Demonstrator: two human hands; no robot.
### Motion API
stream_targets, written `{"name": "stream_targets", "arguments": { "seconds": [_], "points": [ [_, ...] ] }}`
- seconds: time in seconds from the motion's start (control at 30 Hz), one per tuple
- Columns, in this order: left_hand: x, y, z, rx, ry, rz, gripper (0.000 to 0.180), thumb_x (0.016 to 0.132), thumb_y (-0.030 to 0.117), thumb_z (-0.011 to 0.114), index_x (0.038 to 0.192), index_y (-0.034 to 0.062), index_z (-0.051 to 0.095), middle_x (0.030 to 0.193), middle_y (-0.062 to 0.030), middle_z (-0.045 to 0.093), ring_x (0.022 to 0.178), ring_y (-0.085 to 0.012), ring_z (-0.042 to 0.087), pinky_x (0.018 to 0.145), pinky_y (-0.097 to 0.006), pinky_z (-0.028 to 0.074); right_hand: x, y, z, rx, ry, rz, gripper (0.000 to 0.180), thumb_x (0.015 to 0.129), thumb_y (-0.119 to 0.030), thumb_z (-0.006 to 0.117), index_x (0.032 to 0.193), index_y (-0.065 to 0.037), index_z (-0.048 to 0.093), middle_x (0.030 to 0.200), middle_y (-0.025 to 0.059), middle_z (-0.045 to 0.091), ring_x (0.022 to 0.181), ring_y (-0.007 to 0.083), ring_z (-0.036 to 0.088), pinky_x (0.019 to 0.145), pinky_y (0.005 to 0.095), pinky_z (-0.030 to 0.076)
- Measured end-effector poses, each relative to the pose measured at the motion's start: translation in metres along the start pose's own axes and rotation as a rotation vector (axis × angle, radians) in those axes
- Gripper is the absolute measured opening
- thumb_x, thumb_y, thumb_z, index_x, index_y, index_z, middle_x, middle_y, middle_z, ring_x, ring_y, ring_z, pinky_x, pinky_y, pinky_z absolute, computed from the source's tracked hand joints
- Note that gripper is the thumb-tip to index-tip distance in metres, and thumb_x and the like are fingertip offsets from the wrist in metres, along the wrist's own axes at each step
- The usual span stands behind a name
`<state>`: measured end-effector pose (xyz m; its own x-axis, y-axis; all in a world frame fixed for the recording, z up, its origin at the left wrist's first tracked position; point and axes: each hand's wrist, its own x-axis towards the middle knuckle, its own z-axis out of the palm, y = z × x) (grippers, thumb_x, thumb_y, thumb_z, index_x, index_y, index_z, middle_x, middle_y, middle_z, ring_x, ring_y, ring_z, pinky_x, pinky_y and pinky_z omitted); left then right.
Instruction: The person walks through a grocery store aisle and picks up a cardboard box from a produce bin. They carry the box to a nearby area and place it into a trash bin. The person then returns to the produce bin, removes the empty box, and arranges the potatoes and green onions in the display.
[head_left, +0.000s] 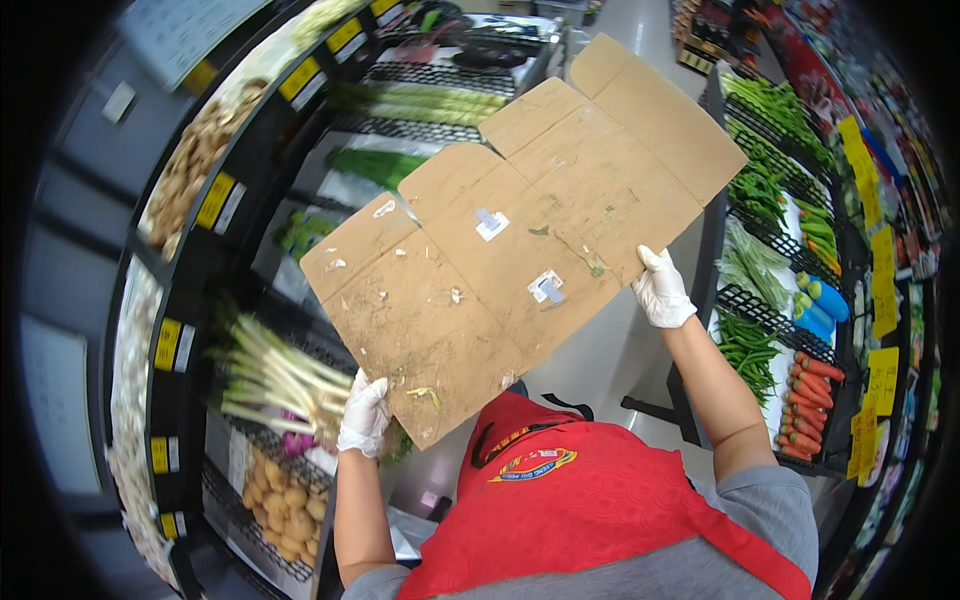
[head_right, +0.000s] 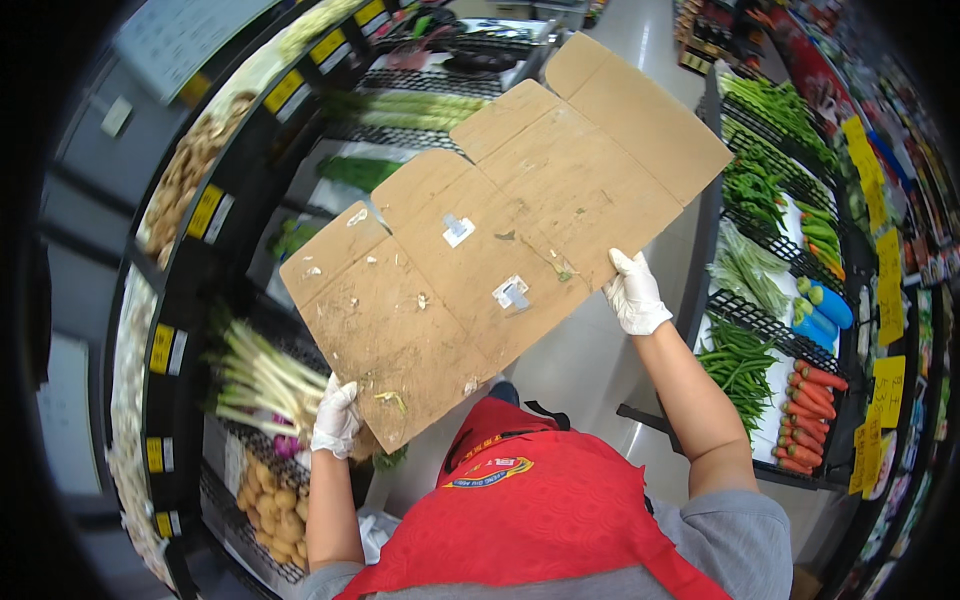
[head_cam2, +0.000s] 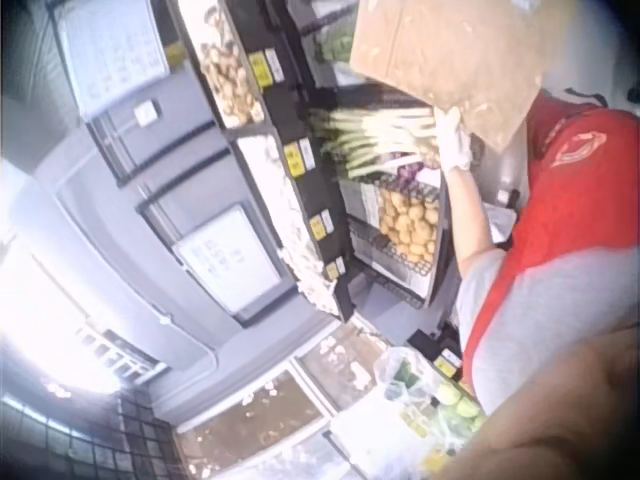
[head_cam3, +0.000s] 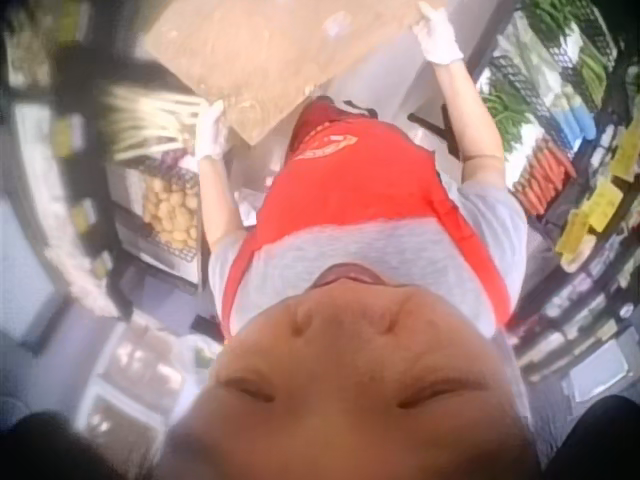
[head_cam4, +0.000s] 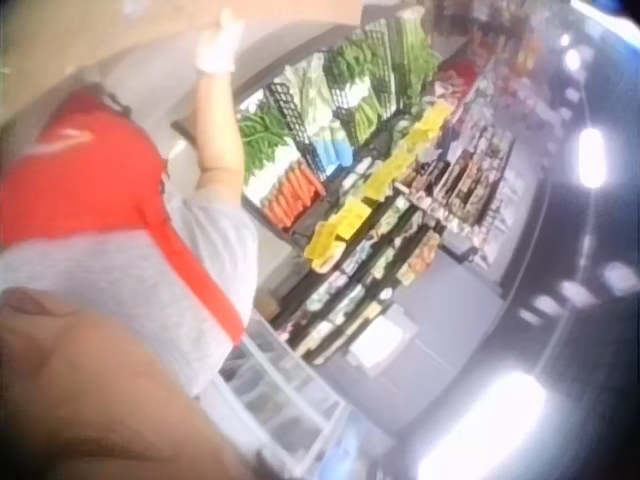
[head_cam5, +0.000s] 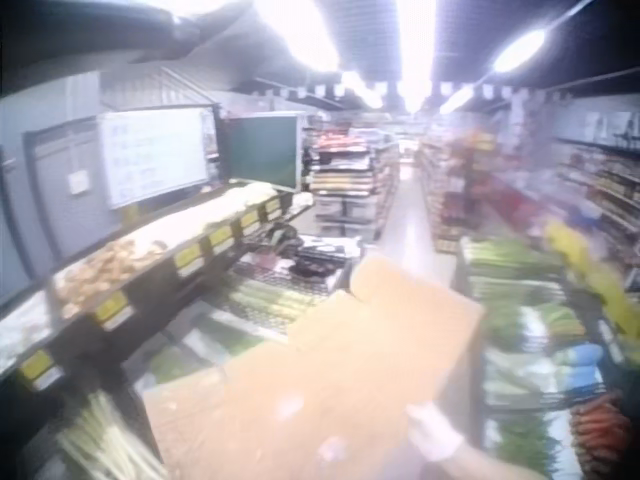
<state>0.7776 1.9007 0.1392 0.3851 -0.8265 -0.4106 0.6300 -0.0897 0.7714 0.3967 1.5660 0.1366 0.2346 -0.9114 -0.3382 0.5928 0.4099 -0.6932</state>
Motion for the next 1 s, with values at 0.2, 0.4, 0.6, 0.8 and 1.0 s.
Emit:
{"name": "stream_targets", "arguments": {
  "seconds": [0.2, 0.4, 0.6, 0.8, 1.0],
  "points": [
    [0.190, 0.012, 0.106, 0.062, -0.211, -0.120, 0.067, 0.082, 0.004, 0.067, 0.144, 0.0012, 0.041, 0.136, -0.0130, 0.057, 0.121, -0.0290, 0.060, 0.100, -0.042, 0.052, 0.093, -0.071, -0.043, 0.047, 0.152, -0.180, 0.051, 0.097, 0.002, 0.048, 0.146, -0.006, 0.036, 0.143, 0.0135, 0.049, 0.129, 0.0309, 0.053, 0.104, 0.0464, 0.050],
    [0.371, 0.027, 0.205, 0.160, -0.387, -0.253, 0.065, 0.084, 0.001, 0.061, 0.146, 0.0007, 0.039, 0.137, -0.0113, 0.056, 0.122, -0.0277, 0.057, 0.104, -0.043, 0.047, 0.165, -0.148, -0.069, 0.126, 0.212, -0.388, 0.056, 0.096, 0.003, 0.047, 0.149, -0.009, 0.033, 0.146, 0.0106, 0.048, 0.131, 0.0285, 0.051, 0.107, 0.0469, 0.048],
    [0.525, 0.040, 0.352, 0.181, -0.561, -0.423, 0.061, 0.083, 0.000, 0.064, 0.141, 0.0028, 0.045, 0.132, -0.0119, 0.060, 0.117, -0.0282, 0.062, 0.097, -0.045, 0.054, 0.238, -0.206, -0.099, 0.209, 0.505, -0.485, 0.048, 0.098, 0.002, 0.046, 0.144, -0.011, 0.038, 0.143, 0.0092, 0.050, 0.130, 0.0283, 0.052, 0.106, 0.0505, 0.048],
    [0.684, 0.032, 0.486, 0.271, -0.669, -0.401, 0.062, 0.085, 0.001, 0.063, 0.144, 0.0040, 0.043, 0.134, -0.0127, 0.059, 0.119, -0.0301, 0.061, 0.098, -0.046, 0.053, 0.367, -0.283, -0.124, 0.288, 0.507, -0.552, 0.049, 0.099, 0.002, 0.045, 0.146, -0.012, 0.037, 0.143, 0.0105, 0.049, 0.129, 0.0293, 0.053, 0.104, 0.0521, 0.050],
    [0.806, 0.034, 0.607, 0.257, -0.715, -0.397, 0.063, 0.085, -0.003, 0.054, 0.146, 0.0014, 0.039, 0.140, -0.0144, 0.053, 0.125, -0.0324, 0.056, 0.104, -0.046, 0.048, 0.524, -0.373, -0.144, 0.291, 0.460, -0.547, 0.046, 0.100, -0.001, 0.046, 0.145, -0.012, 0.038, 0.139, 0.0100, 0.052, 0.126, 0.0277, 0.056, 0.100, 0.0481, 0.052]
  ]
}}
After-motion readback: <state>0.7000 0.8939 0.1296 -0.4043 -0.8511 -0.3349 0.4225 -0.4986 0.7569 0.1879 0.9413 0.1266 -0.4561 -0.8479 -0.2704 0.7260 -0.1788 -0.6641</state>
